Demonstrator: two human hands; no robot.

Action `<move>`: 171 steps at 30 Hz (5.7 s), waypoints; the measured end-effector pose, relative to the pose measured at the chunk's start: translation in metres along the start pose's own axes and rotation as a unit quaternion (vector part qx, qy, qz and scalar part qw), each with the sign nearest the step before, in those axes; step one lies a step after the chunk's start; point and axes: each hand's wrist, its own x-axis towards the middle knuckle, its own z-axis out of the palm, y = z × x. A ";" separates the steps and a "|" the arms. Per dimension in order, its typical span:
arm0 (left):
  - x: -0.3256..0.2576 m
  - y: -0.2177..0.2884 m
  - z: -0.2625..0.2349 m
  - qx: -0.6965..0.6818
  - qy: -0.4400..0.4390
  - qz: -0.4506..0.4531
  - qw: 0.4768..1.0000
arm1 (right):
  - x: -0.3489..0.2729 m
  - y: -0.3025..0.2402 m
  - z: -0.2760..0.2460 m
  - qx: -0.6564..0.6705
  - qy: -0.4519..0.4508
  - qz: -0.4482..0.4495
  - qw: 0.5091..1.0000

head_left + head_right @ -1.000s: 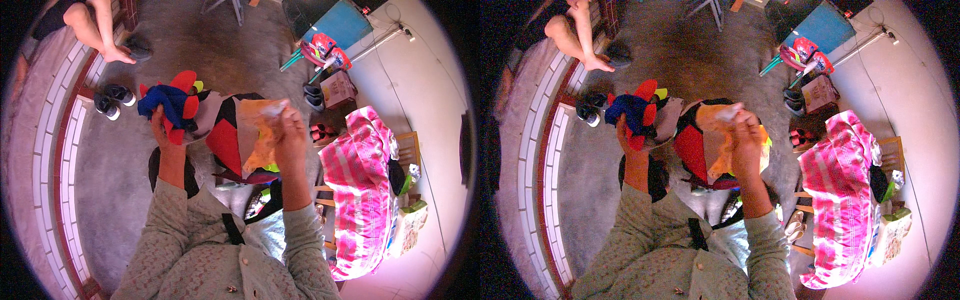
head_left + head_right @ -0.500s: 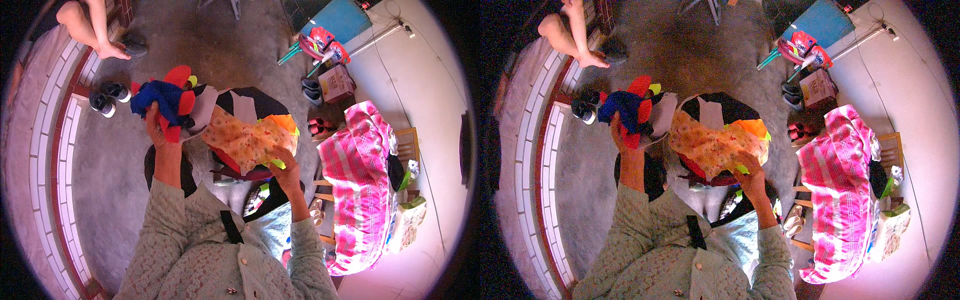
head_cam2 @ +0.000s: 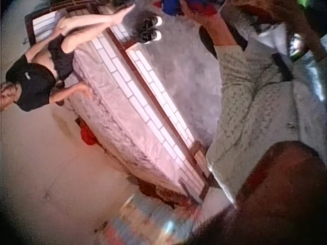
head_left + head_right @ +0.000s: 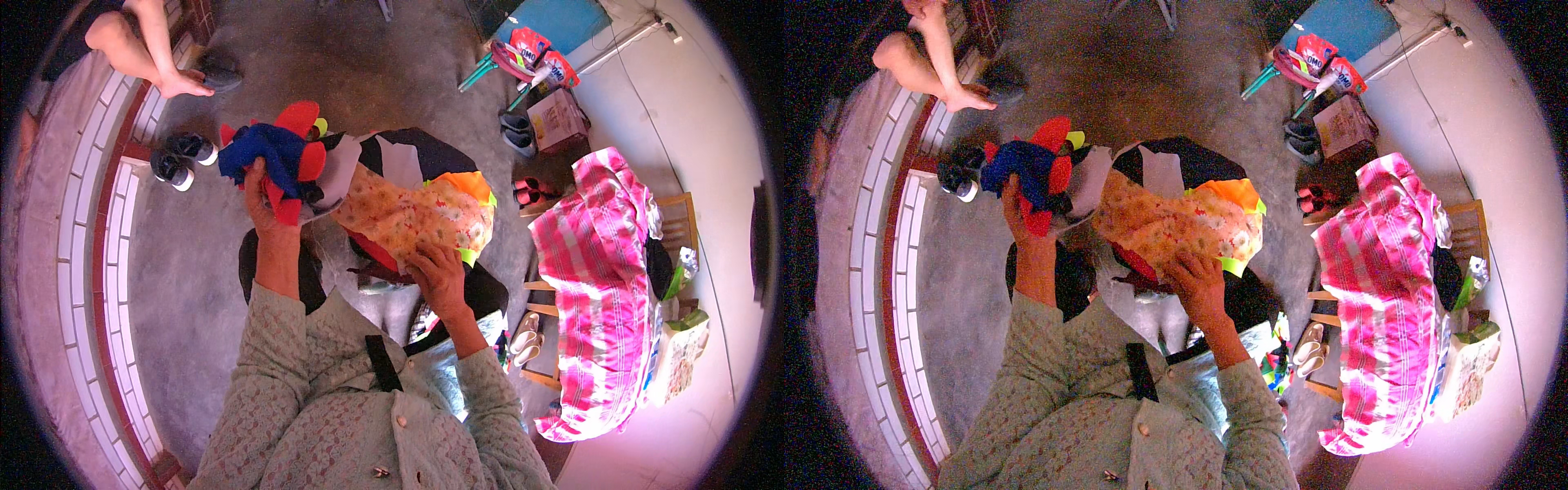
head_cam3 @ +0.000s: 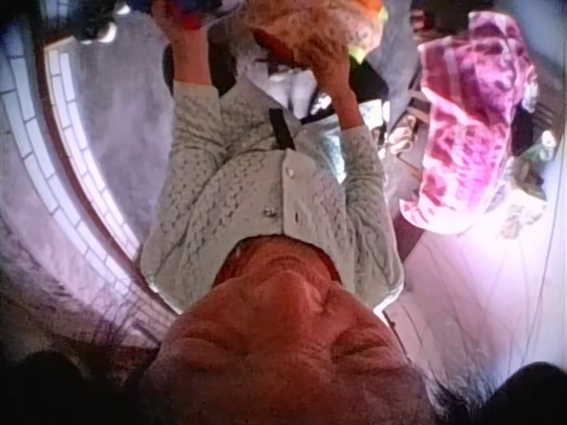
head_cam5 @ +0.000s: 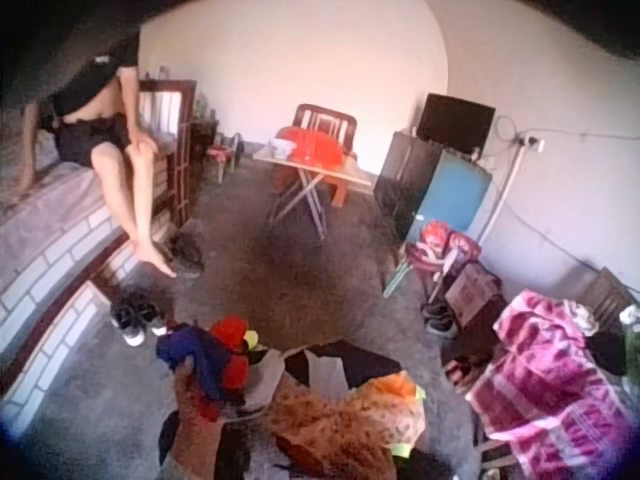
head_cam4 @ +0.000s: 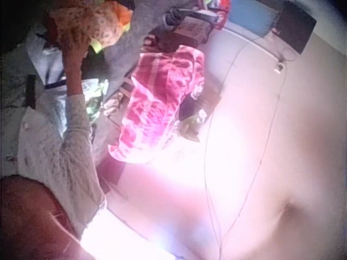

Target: The person sits on the floor and folds various colorful fabric pieces by hand. They pick up individual items, smooth them out, and fold them into smaller stacks, handling them one at a time.

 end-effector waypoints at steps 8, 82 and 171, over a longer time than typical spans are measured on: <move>0.005 -0.002 -0.017 -0.026 -0.005 -0.034 0.999 | 0.002 0.007 0.000 0.060 0.026 0.034 0.997; -0.002 -0.034 0.002 0.012 0.016 -0.058 0.998 | -0.047 0.125 -0.032 0.213 0.226 0.362 0.879; -0.017 -0.039 0.002 -0.084 -0.059 -0.162 0.981 | -0.009 0.112 -0.038 0.639 0.182 0.424 0.616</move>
